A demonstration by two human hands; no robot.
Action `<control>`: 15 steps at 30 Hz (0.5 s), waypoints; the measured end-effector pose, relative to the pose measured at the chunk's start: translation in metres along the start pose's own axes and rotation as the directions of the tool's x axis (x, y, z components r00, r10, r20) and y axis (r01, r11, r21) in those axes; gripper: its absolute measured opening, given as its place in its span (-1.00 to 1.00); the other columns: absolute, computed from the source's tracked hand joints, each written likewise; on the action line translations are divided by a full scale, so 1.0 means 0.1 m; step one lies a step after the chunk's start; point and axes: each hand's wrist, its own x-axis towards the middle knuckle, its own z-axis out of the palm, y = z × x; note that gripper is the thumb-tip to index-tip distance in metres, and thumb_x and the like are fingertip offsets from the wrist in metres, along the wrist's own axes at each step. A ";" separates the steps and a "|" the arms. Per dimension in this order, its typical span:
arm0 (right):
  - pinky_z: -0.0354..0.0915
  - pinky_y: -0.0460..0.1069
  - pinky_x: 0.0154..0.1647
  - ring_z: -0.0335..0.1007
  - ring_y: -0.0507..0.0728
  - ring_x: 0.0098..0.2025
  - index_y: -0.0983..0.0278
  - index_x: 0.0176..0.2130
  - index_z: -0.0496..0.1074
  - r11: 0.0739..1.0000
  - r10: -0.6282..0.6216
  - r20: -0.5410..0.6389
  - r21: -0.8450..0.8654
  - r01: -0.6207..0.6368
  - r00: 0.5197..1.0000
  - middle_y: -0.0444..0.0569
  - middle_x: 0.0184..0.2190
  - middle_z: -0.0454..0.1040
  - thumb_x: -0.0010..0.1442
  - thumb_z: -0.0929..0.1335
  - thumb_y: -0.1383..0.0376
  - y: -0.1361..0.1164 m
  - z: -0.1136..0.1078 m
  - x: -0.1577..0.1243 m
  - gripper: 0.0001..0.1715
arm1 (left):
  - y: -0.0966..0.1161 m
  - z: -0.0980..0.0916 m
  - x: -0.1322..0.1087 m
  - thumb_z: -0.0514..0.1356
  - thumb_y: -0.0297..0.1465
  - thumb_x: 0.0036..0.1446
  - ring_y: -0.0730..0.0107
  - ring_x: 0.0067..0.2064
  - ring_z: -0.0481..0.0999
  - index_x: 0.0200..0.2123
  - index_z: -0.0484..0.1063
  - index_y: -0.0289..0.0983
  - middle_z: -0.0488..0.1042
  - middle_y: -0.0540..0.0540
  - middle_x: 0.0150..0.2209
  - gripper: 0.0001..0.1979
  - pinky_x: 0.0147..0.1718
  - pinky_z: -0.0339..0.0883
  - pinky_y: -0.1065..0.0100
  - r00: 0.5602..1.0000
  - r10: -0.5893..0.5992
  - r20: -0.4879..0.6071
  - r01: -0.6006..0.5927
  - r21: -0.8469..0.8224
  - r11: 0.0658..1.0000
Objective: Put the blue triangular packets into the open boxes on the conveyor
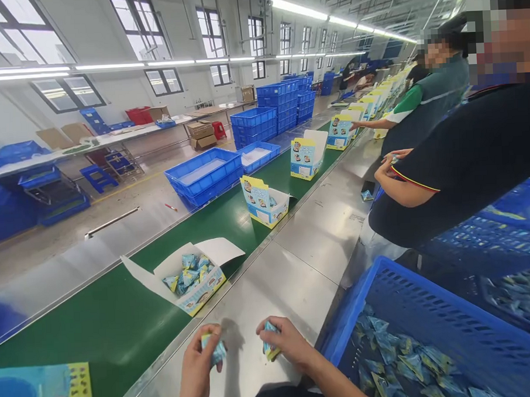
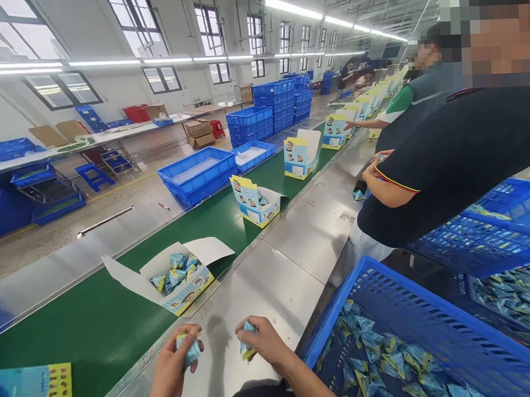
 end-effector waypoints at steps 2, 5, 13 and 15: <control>0.41 0.00 -0.26 0.44 0.07 -0.31 0.20 -0.08 0.65 0.998 -0.043 -0.067 0.044 0.046 0.997 -0.17 -0.31 0.48 0.11 0.66 -0.20 -0.02 0.03 -0.01 -0.36 | -0.04 0.07 -0.01 0.70 0.24 -0.23 0.25 -0.37 0.58 -0.25 0.65 -0.20 0.67 -0.10 -0.26 -0.26 -0.56 0.34 0.32 0.998 0.010 -0.069 -0.013 -0.047 0.999; 0.43 -0.01 -0.24 0.47 0.07 -0.29 0.17 -0.07 0.65 0.998 -0.037 -0.035 0.040 0.038 0.999 -0.17 -0.28 0.51 0.13 0.65 -0.15 -0.04 0.00 -0.05 -0.42 | -0.07 0.07 0.02 0.73 0.22 -0.25 0.26 -0.41 0.54 -0.21 0.65 -0.18 0.64 -0.05 -0.30 -0.25 -0.53 0.36 0.29 1.000 0.009 -0.026 -0.009 -0.004 1.000; 0.38 -0.03 -0.24 0.46 0.04 -0.29 0.18 -0.10 0.71 0.999 0.040 0.153 -0.042 -0.034 0.987 -0.16 -0.28 0.60 0.01 0.72 -0.12 0.00 0.04 -0.25 -0.39 | -0.13 -0.06 0.10 0.68 0.33 -0.24 0.28 -0.40 0.53 -0.10 0.71 -0.19 0.72 -0.09 -0.19 -0.15 -0.42 0.46 0.22 0.993 0.086 -0.079 -0.078 0.097 0.992; 0.38 -0.02 -0.22 0.49 0.05 -0.30 0.22 -0.17 0.72 0.993 0.101 0.227 -0.078 -0.085 0.969 -0.14 -0.32 0.61 -0.04 0.75 -0.09 0.02 0.09 -0.28 -0.40 | -0.18 -0.02 0.08 0.66 0.37 -0.25 0.21 -0.33 0.58 -0.10 0.71 -0.19 0.74 -0.12 -0.17 -0.12 -0.39 0.52 0.21 0.991 0.100 -0.092 -0.093 0.086 0.992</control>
